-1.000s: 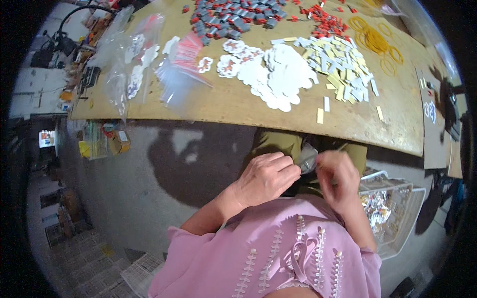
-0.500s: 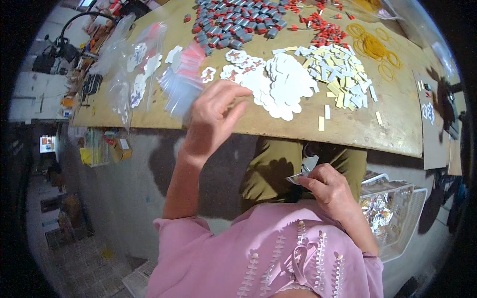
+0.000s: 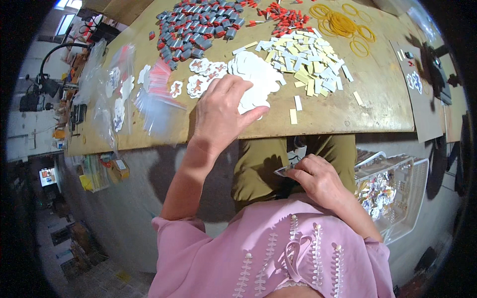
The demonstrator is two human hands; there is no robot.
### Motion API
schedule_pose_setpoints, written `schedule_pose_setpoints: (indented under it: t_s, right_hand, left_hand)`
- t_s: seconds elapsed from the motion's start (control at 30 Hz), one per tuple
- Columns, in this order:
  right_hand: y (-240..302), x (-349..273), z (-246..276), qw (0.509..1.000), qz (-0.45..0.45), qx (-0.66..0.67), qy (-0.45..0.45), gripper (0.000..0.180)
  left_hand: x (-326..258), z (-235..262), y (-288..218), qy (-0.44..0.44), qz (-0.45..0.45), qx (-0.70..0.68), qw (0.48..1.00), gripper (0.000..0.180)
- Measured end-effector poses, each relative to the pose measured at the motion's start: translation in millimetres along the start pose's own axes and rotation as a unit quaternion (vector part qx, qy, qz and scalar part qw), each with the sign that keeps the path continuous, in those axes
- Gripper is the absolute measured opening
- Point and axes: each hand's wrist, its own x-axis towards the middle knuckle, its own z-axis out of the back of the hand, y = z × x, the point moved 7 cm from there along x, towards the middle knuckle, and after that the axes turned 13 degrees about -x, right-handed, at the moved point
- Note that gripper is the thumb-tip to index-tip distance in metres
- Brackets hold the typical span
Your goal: The person assembles small craft kits by placing white cutouts, yellow rectangular pieces, and yellow rubber bands into clear plastic bags. The person handles each item one at a time and seals the bags after filling them.
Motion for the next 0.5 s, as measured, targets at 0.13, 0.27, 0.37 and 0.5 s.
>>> schedule_pose_setpoints:
  t_s: [0.13, 0.27, 0.37, 0.5]
  right_hand:
    - [-3, -2, -4, 1.0, -0.003, 0.001, 0.002, 0.028]
    - [-6, -5, -5, 1.0, -0.008, 0.001, -0.006, 0.027]
    - [-7, -8, -5, 1.0, -0.013, 0.0, -0.013, 0.027]
    - [-11, -13, -10, 1.0, -0.016, 0.005, -0.014, 0.025]
  left_hand:
    - [6, -7, -6, 0.003, 0.045, 0.052, 0.998, 0.052]
    - [10, -7, -11, -0.007, 0.07, 0.06, 0.996, 0.046]
    - [5, -2, -7, -0.007, 0.102, -0.011, 0.995, 0.035]
    - [-2, 0, -2, -0.018, 0.146, -0.102, 0.984, 0.024]
